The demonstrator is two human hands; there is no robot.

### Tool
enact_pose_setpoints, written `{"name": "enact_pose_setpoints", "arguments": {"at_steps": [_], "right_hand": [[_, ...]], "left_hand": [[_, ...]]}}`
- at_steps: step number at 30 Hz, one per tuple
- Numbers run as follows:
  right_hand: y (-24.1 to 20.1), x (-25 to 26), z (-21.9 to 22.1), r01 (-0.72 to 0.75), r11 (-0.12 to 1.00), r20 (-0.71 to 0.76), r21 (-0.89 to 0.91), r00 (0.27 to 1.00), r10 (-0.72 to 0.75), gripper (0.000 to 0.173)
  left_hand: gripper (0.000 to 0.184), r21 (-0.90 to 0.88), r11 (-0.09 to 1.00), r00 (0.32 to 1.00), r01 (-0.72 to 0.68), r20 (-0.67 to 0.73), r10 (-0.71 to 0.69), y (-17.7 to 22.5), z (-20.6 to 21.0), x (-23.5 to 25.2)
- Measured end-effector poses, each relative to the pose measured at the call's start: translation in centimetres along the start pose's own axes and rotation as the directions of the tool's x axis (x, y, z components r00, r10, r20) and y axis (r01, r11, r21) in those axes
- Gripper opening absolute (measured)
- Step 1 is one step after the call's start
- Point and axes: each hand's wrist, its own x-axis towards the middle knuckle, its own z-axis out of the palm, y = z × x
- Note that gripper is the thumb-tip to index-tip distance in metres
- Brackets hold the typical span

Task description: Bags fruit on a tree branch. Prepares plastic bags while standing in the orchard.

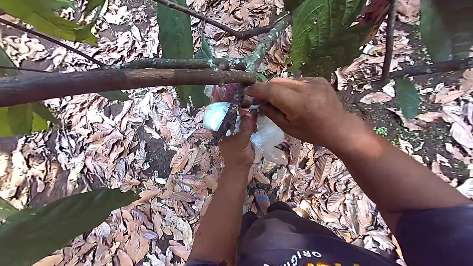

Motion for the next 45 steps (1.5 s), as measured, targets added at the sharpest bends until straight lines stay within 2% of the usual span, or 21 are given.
{"name": "enact_pose_setpoints", "arguments": {"at_steps": [3, 7, 13, 18, 23, 27, 29, 32, 33, 34, 35, 36, 37, 38, 39, 40, 41, 43, 45], "right_hand": [[-0.5, -0.1, 0.5, -0.011, 1.0, -0.054, -0.028, 0.999, 0.01, 0.027], [-1.6, -0.4, 0.5, -0.073, 0.997, -0.08, -0.018, 0.994, 0.072, 0.028], [-2.1, -0.5, 0.3, -0.184, 0.98, -0.101, 0.078, 0.976, 0.191, 0.026], [-2.0, -0.1, -0.1, -0.228, 0.967, -0.041, 0.117, 0.971, 0.234, 0.019], [-1.1, 0.2, 0.5, -0.24, 0.969, -0.11, 0.062, 0.963, 0.245, 0.019], [0.4, 0.6, 0.9, -0.305, 0.952, -0.179, 0.001, 0.937, 0.3, 0.021], [1.1, 0.3, 1.6, -0.293, 0.954, -0.2, 0.066, 0.933, 0.3, 0.022], [2.2, -0.7, 2.5, -0.198, 0.91, -0.161, 0.365, 0.949, 0.271, 0.021], [2.6, -1.2, 2.8, -0.202, 0.858, -0.1, 0.473, 0.955, 0.28, 0.029], [3.0, -1.7, 3.1, -0.251, 0.798, -0.019, 0.548, 0.95, 0.312, 0.049], [3.2, -2.3, 3.6, -0.329, 0.745, 0.071, 0.58, 0.932, 0.356, 0.068], [3.4, -3.0, 4.3, -0.415, 0.695, 0.162, 0.587, 0.901, 0.402, 0.08], [3.7, -3.8, 5.3, -0.495, 0.651, 0.243, 0.575, 0.864, 0.442, 0.081], [4.2, -4.8, 6.5, -0.558, 0.613, 0.31, 0.56, 0.827, 0.469, 0.072], [4.7, -6.0, 7.8, -0.615, 0.581, 0.353, 0.533, 0.786, 0.508, 0.056], [5.2, -7.6, 9.0, -0.665, 0.555, 0.38, 0.5, 0.744, 0.549, 0.036], [5.7, -9.3, 9.9, -0.713, 0.529, 0.413, 0.46, 0.7, 0.583, 0.024], [6.8, -12.3, 12.2, -0.805, 0.442, 0.489, 0.396, 0.592, 0.641, 0.02], [6.8, -15.7, 14.9, -0.873, 0.314, 0.549, 0.373, 0.481, 0.684, 0.03]], "left_hand": [[0.033, 0.151, 0.977, 0.975, -0.151, -0.14, 0.173, -0.5, 1.0, 0.0], [0.044, 0.206, 0.94, 0.934, -0.271, -0.179, 0.309, -1.0, 1.7, 0.1], [0.035, 0.244, 0.948, 0.952, -0.203, -0.177, 0.249, -0.3, 2.3, 0.2], [0.031, 0.232, 0.96, 0.971, -0.158, -0.137, 0.193, -0.3, 1.6, 0.1], [0.034, 0.286, 0.945, 0.976, -0.157, -0.103, 0.194, -0.1, 0.6, 0.1], [0.03, 0.303, 0.937, 0.957, -0.175, -0.173, 0.235, -0.5, -1.0, 0.1], [0.031, 0.295, 0.94, 0.952, -0.175, -0.195, 0.238, -0.8, -1.6, 0.2], [0.031, 0.304, 0.946, 0.95, -0.11, -0.249, 0.19, -0.8, -1.9, 0.2], [0.031, 0.315, 0.944, 0.947, -0.098, -0.261, 0.186, -0.8, -2.0, 0.2], [0.031, 0.332, 0.939, 0.945, -0.086, -0.272, 0.183, -0.8, -2.2, 0.1], [0.031, 0.358, 0.931, 0.941, -0.069, -0.286, 0.18, -0.8, -2.5, 0.0], [0.03, 0.4, 0.916, 0.941, -0.045, -0.292, 0.174, -0.9, -3.1, -0.3], [0.028, 0.454, 0.891, 0.944, -0.015, -0.286, 0.162, -1.0, -3.9, -0.7], [0.025, 0.51, 0.859, 0.95, 0.032, -0.283, 0.133, -1.0, -4.8, -1.4], [0.025, 0.561, 0.823, 0.954, 0.091, -0.286, 0.089, -1.3, -5.9, -2.2], [0.029, 0.623, 0.762, 0.954, 0.175, -0.298, 0.024, -1.6, -7.1, -3.3], [0.036, 0.688, 0.669, 0.944, 0.28, -0.325, -0.06, -1.9, -8.5, -4.5], [0.054, 0.772, 0.455, 0.896, 0.445, -0.382, -0.227, -2.2, -12.1, -7.7], [0.056, 0.837, 0.309, 0.883, 0.452, -0.371, -0.286, -2.4, -16.0, -12.3]]}}
